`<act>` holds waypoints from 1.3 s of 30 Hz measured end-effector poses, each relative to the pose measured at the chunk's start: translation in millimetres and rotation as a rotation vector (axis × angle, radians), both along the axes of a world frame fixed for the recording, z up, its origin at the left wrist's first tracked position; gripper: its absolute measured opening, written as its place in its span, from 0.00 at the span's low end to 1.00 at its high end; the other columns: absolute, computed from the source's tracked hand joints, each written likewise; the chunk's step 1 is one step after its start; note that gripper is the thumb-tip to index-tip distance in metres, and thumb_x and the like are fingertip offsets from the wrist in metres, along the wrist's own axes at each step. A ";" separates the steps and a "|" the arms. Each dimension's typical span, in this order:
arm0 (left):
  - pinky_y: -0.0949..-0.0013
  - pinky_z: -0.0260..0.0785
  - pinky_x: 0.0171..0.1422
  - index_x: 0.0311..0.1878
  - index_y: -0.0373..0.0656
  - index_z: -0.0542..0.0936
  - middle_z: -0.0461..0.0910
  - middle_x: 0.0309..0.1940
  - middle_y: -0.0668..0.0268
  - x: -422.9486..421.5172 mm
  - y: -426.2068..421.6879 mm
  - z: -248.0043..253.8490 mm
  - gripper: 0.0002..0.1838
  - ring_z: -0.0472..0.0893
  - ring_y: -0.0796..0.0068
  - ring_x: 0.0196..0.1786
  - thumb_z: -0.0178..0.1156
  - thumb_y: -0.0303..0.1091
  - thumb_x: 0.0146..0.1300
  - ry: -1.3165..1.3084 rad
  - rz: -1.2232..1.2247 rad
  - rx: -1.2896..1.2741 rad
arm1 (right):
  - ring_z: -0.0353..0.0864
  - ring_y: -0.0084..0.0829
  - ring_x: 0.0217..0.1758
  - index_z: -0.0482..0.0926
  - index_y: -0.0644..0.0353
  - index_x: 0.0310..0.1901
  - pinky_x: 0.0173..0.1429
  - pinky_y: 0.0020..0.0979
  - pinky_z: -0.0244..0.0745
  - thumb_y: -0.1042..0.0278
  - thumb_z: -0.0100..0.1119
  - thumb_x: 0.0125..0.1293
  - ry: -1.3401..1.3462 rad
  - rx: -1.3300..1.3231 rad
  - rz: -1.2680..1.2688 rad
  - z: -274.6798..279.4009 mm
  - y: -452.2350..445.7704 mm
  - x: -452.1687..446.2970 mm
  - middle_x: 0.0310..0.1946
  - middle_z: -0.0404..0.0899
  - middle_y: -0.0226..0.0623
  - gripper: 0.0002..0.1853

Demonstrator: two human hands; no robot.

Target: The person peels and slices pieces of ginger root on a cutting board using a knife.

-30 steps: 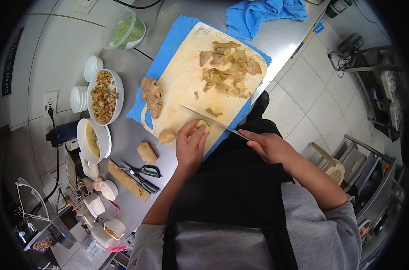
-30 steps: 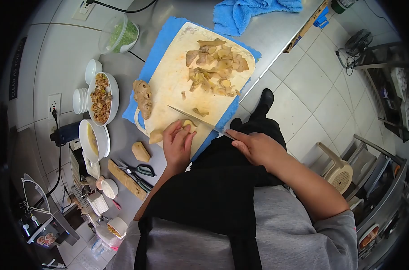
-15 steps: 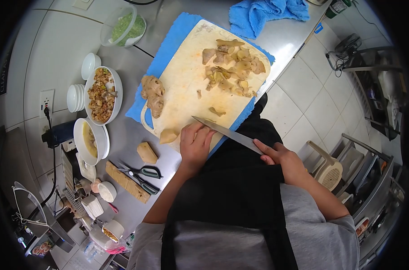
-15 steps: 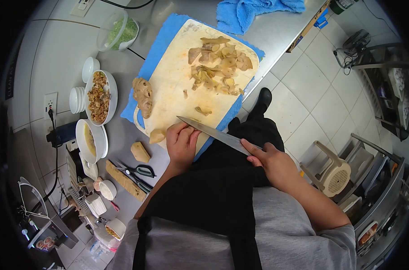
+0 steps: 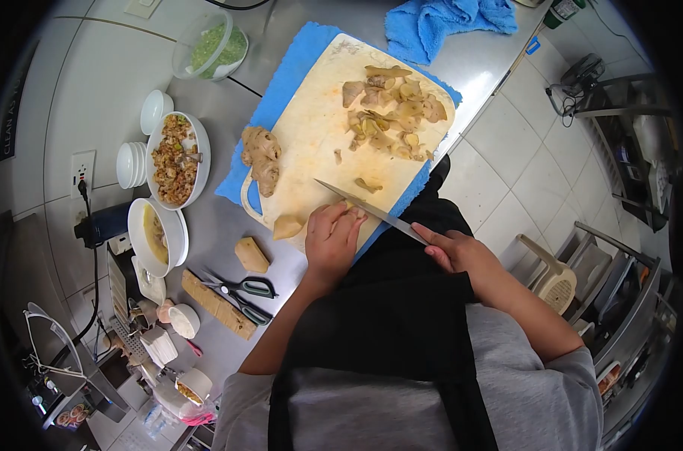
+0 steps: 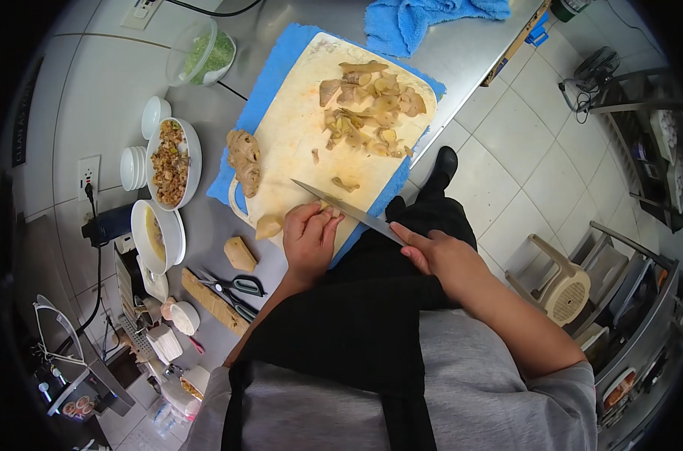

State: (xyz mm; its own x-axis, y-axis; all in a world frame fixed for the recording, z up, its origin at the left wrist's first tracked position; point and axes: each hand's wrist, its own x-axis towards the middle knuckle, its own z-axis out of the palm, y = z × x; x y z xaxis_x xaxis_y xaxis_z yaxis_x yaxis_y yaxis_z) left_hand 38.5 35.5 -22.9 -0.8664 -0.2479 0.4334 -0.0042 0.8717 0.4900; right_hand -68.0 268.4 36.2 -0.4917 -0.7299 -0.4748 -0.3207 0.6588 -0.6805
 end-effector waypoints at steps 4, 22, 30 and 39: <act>0.64 0.73 0.48 0.36 0.40 0.83 0.78 0.43 0.60 0.9 -1.2 -0.8 0.11 0.78 0.61 0.45 0.74 0.25 0.50 -0.002 0.003 -0.016 | 0.81 0.50 0.36 0.68 0.40 0.70 0.46 0.44 0.77 0.53 0.44 0.77 -0.351 -0.131 -0.038 -7.3 -0.9 -13.1 0.30 0.77 0.48 0.22; 0.65 0.74 0.46 0.42 0.40 0.82 0.77 0.42 0.60 6.9 -3.1 -4.8 0.18 0.78 0.61 0.43 0.76 0.26 0.46 -0.009 -0.020 0.033 | 0.78 0.45 0.29 0.65 0.32 0.71 0.35 0.41 0.77 0.51 0.46 0.75 0.017 0.035 0.015 8.9 36.2 15.0 0.30 0.73 0.43 0.24; 0.66 0.74 0.46 0.42 0.40 0.82 0.77 0.42 0.60 7.7 -3.9 -5.1 0.17 0.79 0.62 0.42 0.75 0.25 0.47 -0.012 -0.012 0.046 | 0.79 0.47 0.28 0.65 0.31 0.71 0.35 0.43 0.79 0.53 0.46 0.75 0.018 0.074 0.007 13.4 39.8 19.8 0.31 0.73 0.44 0.24; 0.65 0.74 0.45 0.42 0.40 0.81 0.77 0.42 0.59 7.7 -6.5 -5.6 0.17 0.78 0.61 0.42 0.76 0.26 0.48 -0.005 -0.047 0.024 | 0.79 0.47 0.30 0.67 0.35 0.71 0.36 0.42 0.78 0.53 0.47 0.75 0.005 0.056 0.011 10.7 31.0 15.7 0.31 0.73 0.45 0.23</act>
